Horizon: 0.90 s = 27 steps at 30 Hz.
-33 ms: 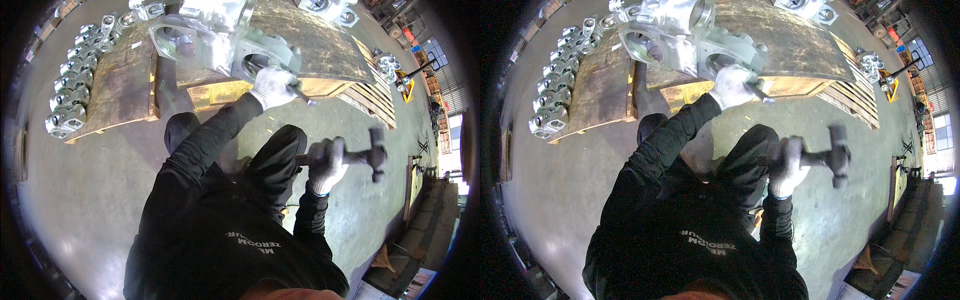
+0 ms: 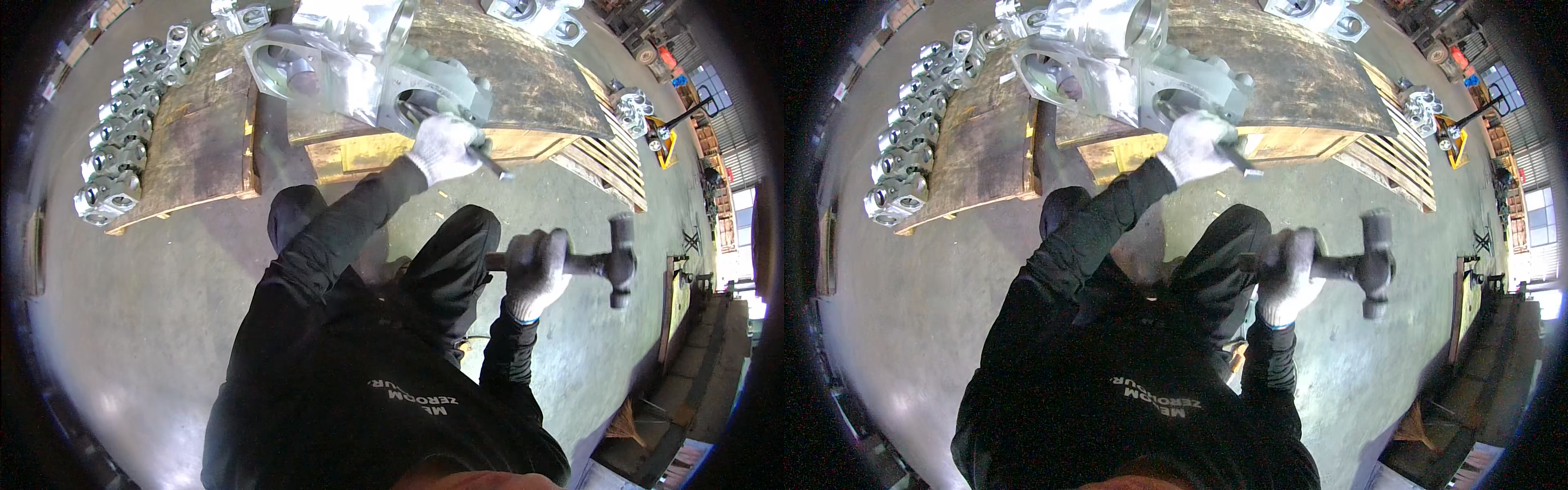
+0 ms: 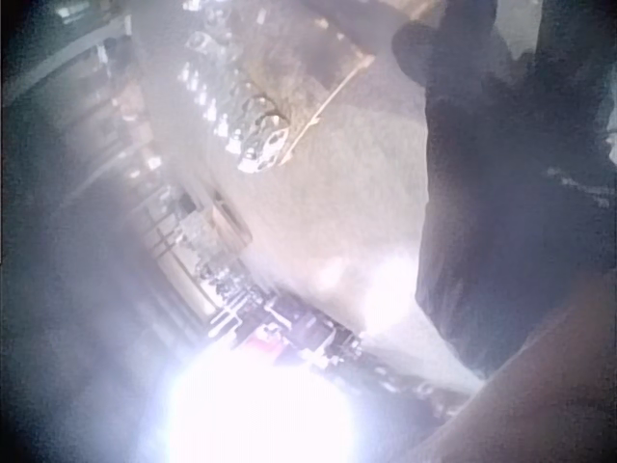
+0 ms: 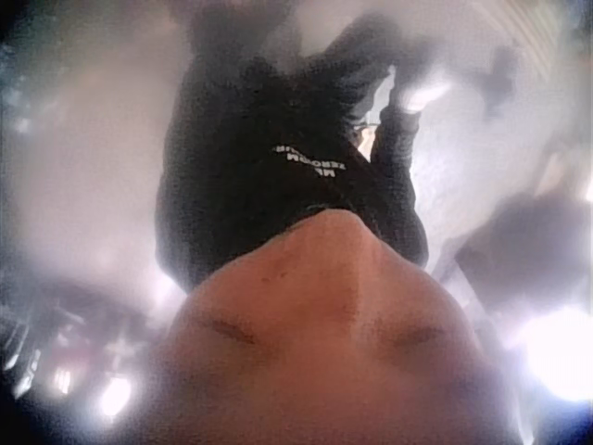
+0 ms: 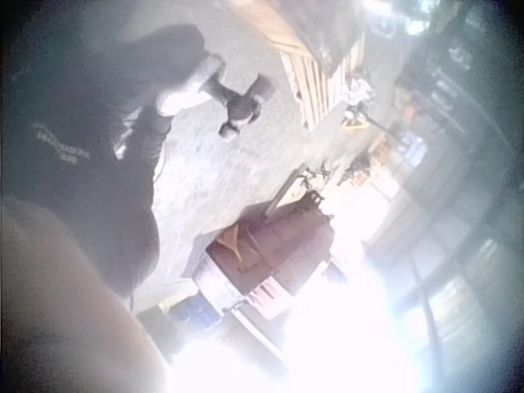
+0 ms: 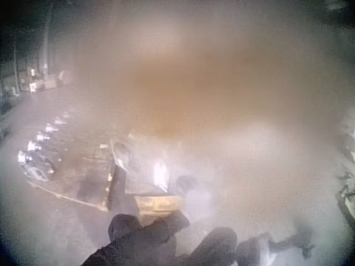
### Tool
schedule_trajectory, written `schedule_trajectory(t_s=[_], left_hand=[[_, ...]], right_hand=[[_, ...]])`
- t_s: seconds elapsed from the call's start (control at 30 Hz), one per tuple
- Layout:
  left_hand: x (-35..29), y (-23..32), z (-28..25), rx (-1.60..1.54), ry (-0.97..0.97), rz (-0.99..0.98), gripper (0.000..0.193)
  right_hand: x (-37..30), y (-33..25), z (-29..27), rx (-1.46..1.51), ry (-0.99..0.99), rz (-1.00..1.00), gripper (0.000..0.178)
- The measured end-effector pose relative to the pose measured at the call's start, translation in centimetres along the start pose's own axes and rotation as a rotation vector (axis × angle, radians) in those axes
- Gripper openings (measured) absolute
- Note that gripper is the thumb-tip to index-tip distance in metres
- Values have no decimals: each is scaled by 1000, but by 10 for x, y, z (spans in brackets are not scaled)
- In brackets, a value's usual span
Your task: The person kneels on the floor and uses a sanding block to smooth the surfaces of a metal casting. They then use a hammer and a chisel to chip away at the edges of the part, removing excess material.
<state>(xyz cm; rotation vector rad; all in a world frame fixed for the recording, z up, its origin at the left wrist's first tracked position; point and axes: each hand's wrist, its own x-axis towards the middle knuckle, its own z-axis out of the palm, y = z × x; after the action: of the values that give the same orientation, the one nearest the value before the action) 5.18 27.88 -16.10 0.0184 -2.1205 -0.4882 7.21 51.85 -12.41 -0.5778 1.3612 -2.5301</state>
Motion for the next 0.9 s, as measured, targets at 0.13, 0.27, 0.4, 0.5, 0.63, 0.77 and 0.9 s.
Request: schedule_trajectory(t_s=[0.13,0.27,0.4,0.5,0.63,0.77,0.9], left_hand=[[-12,3,3,-61,-33,90,22],[-8,3,6,-2,-34,59,27],[-1,0,6,61,-4,-5,28],[1,-2,6,49,20,0,15],[3,-7,6,63,39,10,12],[10,-10,6,93,73,-17,17],[19,-13,4,17,48,-240,21]], right_hand=[[0,-3,-11,-122,-93,34,34],[-2,12,-11,-196,13,-6,33],[0,8,-9,-192,8,56,32],[3,-6,-6,-165,-14,69,33],[8,-15,-6,-35,-76,-70,26],[10,-18,-7,-110,-158,-97,27],[15,-35,7,-78,-190,-149,33]])
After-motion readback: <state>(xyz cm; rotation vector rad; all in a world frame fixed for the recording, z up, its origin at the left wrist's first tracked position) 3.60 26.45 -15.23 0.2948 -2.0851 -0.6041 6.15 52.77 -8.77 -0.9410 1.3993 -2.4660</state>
